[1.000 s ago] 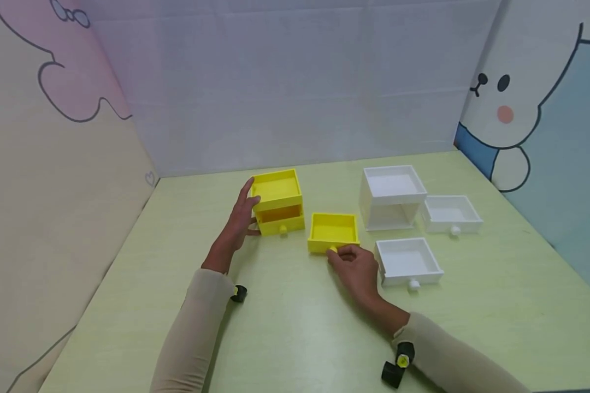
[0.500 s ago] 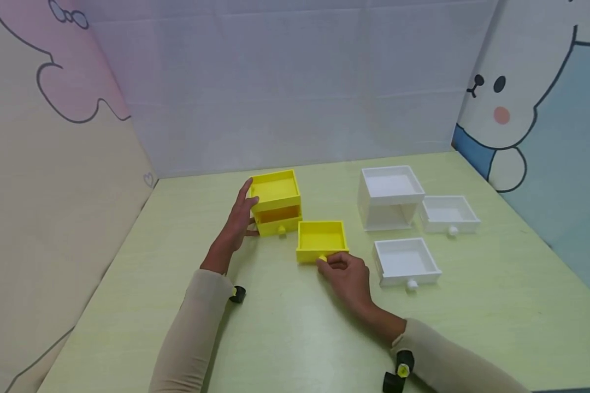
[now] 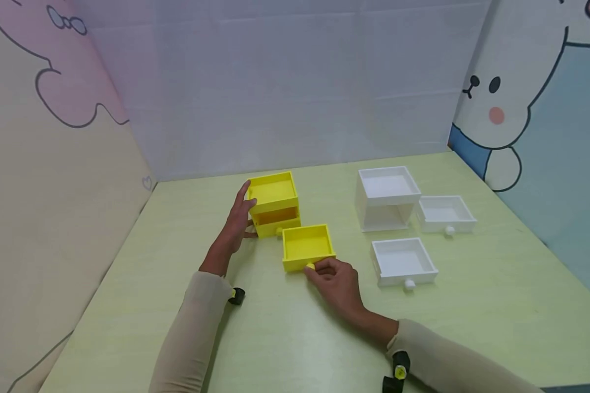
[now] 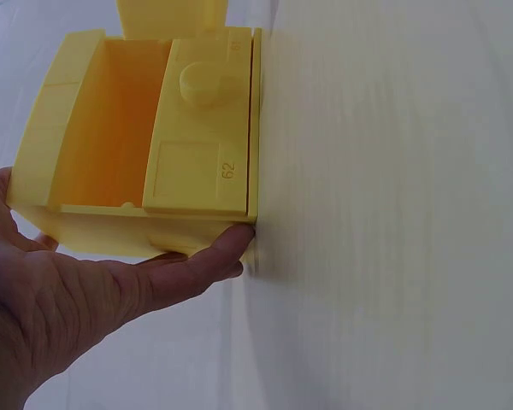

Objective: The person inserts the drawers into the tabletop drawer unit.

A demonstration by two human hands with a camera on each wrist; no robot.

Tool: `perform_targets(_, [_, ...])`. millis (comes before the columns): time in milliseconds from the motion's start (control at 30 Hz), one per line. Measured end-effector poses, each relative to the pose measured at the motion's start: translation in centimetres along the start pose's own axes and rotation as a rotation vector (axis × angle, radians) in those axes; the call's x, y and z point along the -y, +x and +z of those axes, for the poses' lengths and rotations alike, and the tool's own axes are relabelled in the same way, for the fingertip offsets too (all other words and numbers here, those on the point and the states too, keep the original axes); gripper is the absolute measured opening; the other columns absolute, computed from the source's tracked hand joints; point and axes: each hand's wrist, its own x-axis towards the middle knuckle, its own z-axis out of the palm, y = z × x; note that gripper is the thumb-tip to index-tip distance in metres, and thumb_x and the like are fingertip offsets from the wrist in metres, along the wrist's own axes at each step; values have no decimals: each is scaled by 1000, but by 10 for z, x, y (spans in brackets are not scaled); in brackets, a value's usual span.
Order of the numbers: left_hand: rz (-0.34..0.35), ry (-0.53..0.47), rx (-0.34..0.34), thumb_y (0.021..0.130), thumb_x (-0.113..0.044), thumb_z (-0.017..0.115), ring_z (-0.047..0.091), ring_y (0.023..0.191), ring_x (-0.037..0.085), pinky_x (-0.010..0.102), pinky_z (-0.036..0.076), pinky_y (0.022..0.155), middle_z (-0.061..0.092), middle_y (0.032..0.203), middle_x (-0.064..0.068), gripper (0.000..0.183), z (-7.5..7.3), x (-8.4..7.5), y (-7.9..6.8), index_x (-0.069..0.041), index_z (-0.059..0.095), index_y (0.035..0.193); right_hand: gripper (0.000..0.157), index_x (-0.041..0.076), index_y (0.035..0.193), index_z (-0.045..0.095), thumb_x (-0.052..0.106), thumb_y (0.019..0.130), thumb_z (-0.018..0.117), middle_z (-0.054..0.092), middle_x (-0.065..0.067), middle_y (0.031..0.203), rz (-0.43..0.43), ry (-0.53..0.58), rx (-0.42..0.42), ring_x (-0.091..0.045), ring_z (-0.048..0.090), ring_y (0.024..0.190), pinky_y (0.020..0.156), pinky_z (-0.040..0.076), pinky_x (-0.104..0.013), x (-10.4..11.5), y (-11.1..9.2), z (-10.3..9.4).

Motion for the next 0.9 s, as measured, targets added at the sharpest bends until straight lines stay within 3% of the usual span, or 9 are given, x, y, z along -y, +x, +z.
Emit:
perform_targets(500, [11, 3, -8, 105, -42, 35, 29, 137, 58, 72, 38, 96, 2, 166, 3, 57, 0, 2, 1, -53, 10, 155, 17, 7, 87, 72, 20, 83, 82, 74, 0, 83, -65, 43, 63, -10, 72, 74, 68, 57, -24, 6, -5, 29])
perform_targets(900, [13, 10, -5, 105, -42, 34, 33, 136, 56, 69, 40, 96, 6, 166, 5, 57, -1, 3, 3, -53, 9, 155, 14, 7, 86, 70, 16, 84, 80, 74, -4, 84, -151, 60, 66, -13, 73, 76, 68, 58, -24, 9, -3, 38])
